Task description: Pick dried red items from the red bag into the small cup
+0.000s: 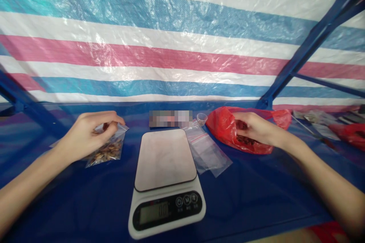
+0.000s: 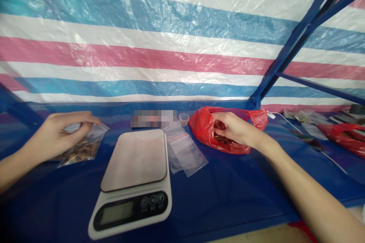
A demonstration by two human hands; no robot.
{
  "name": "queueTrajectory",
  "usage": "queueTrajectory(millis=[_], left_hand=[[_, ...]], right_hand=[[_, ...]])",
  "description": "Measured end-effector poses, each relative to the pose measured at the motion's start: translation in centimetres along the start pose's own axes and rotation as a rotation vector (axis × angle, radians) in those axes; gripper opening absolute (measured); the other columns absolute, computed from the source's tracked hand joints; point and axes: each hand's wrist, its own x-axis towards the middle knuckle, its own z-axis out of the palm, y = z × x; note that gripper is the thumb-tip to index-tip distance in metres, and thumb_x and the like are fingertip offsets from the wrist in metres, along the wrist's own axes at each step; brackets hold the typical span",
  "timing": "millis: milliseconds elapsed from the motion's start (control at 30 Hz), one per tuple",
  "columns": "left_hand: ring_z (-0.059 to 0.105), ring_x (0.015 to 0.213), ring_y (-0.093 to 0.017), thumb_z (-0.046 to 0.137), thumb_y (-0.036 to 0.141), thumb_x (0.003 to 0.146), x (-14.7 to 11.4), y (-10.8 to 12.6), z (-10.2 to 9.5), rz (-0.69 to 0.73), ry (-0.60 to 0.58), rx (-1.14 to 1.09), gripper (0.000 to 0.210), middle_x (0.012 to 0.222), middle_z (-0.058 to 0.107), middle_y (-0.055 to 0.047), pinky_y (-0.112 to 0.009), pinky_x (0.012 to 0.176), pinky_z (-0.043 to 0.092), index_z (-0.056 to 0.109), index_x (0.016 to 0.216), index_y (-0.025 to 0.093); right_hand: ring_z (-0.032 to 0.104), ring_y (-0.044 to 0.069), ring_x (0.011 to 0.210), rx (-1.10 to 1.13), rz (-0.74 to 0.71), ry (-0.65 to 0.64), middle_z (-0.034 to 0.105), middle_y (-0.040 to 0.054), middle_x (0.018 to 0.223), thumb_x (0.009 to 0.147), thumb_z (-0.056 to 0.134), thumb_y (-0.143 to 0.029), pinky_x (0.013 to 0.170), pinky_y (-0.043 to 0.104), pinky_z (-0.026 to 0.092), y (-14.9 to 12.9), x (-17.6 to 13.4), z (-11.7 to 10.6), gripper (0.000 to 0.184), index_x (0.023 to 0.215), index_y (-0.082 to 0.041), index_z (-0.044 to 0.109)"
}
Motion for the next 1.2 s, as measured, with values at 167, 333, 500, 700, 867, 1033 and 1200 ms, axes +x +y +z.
queueTrajectory(millis=[167, 333, 500, 700, 867, 1033, 1200], left_hand=[[0.077, 0.075, -0.013, 0.051, 0.026, 0.099, 0.0, -0.1, 0.1, 0.001, 0.006, 0.005, 0.033, 0.085, 0.083, 0.000, -0.020, 0.068, 0.056, 0.080, 0.085, 0.022], [0.077, 0.074, -0.013, 0.051, 0.026, 0.099, 0.1, -0.1, 0.1, 0.014, 0.005, 0.006, 0.032, 0.085, 0.083, 0.000, -0.019, 0.067, 0.055, 0.081, 0.085, 0.021], [0.077, 0.071, -0.013, 0.051, 0.026, 0.098, 0.2, 0.2, 0.1, 0.026, 0.011, 0.006, 0.033, 0.084, 0.083, 0.000, -0.019, 0.064, 0.054, 0.081, 0.085, 0.021], [0.080, 0.078, -0.017, 0.051, 0.031, 0.098, 0.3, 0.2, 0.1, -0.039, -0.020, -0.017, 0.034, 0.088, 0.084, -0.002, -0.022, 0.066, 0.057, 0.082, 0.085, 0.022], [0.079, 0.074, -0.016, 0.050, 0.031, 0.097, 0.4, 0.3, 0.0, -0.030, -0.012, -0.003, 0.036, 0.084, 0.084, -0.001, -0.022, 0.063, 0.056, 0.082, 0.083, 0.022], [0.078, 0.072, -0.016, 0.052, 0.032, 0.096, 0.3, 0.2, 0.3, -0.037, -0.003, -0.010, 0.033, 0.084, 0.083, 0.000, -0.021, 0.061, 0.055, 0.081, 0.084, 0.022], [0.079, 0.077, -0.017, 0.051, 0.031, 0.098, -0.1, -0.3, 0.3, -0.029, -0.009, 0.005, 0.033, 0.087, 0.084, 0.000, -0.023, 0.071, 0.057, 0.081, 0.086, 0.024]], right_hand=[[0.069, 0.022, 0.070, 0.051, -0.005, 0.168, 0.076, 0.0066, 0.081, 0.089, 0.078, -0.060, 0.068, 0.034, 0.056, 0.6, -0.3, -1.2, 0.038, 0.086, -0.022, 0.073], [0.072, 0.023, 0.083, 0.144, 0.045, 0.251, 0.079, 0.0087, 0.094, 0.087, 0.084, -0.057, 0.080, 0.037, 0.060, 0.6, -0.9, -2.2, 0.034, 0.094, -0.024, 0.078], [0.072, 0.021, 0.082, 0.232, 0.045, 0.261, 0.079, 0.0071, 0.095, 0.084, 0.088, -0.050, 0.079, 0.037, 0.061, 0.2, -1.0, -2.8, 0.029, 0.092, -0.024, 0.079], [0.074, 0.020, 0.079, 0.406, 0.096, 0.296, 0.080, 0.0050, 0.088, 0.078, 0.094, -0.042, 0.076, 0.035, 0.062, -0.4, -1.1, -3.2, 0.026, 0.093, -0.026, 0.079], [0.073, 0.019, 0.076, 0.569, 0.114, 0.337, 0.079, 0.0037, 0.086, 0.072, 0.097, -0.043, 0.073, 0.034, 0.061, -2.0, -0.3, -3.1, 0.032, 0.091, -0.026, 0.078], [0.073, 0.017, 0.078, 0.614, 0.045, 0.194, 0.079, 0.0039, 0.089, 0.073, 0.097, -0.038, 0.076, 0.031, 0.060, -4.4, 3.3, -2.9, 0.032, 0.091, -0.022, 0.076], [0.073, 0.016, 0.083, 0.590, -0.048, -0.023, 0.080, 0.0036, 0.092, 0.077, 0.093, -0.037, 0.081, 0.031, 0.059, -4.8, 8.0, -1.7, 0.031, 0.094, -0.020, 0.074]])
